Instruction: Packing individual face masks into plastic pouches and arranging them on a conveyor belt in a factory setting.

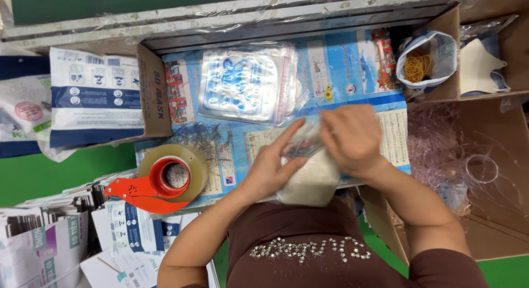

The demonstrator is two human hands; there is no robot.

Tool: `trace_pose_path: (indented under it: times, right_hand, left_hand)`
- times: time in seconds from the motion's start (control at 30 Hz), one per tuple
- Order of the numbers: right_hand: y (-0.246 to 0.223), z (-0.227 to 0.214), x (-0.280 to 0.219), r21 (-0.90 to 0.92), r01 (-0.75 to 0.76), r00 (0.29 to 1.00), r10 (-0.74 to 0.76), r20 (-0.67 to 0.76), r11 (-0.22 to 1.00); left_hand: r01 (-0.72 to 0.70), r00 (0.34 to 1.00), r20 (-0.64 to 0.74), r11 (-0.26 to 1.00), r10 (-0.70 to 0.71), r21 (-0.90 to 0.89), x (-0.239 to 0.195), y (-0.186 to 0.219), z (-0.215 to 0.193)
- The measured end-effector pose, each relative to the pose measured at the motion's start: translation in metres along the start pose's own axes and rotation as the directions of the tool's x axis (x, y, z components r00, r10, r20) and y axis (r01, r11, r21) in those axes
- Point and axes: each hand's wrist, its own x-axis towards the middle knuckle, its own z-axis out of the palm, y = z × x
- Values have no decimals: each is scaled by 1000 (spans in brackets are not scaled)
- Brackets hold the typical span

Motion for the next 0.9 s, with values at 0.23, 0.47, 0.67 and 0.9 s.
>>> trace_pose_path:
  times: [0.23,0.47,0.67,0.9]
  right_hand:
    - [161,-122,-158,876,-242,635,751,-181,416]
    - [181,-65,-414,522,-784,455,883,117,335]
    - [130,-50,-279,28,-920,392,914,109,391]
    - [63,-48,-125,606,-795,520,531,669,16]
  left_hand:
    - [151,987,106,923,-121,-353,12,-7,-16]
    - [294,950,259,769,-172,-568,24,-4,12]
    - [260,952,281,797,-118,-545,34,-5,35]
    - [252,954,285,774,-97,-581,18,10,35]
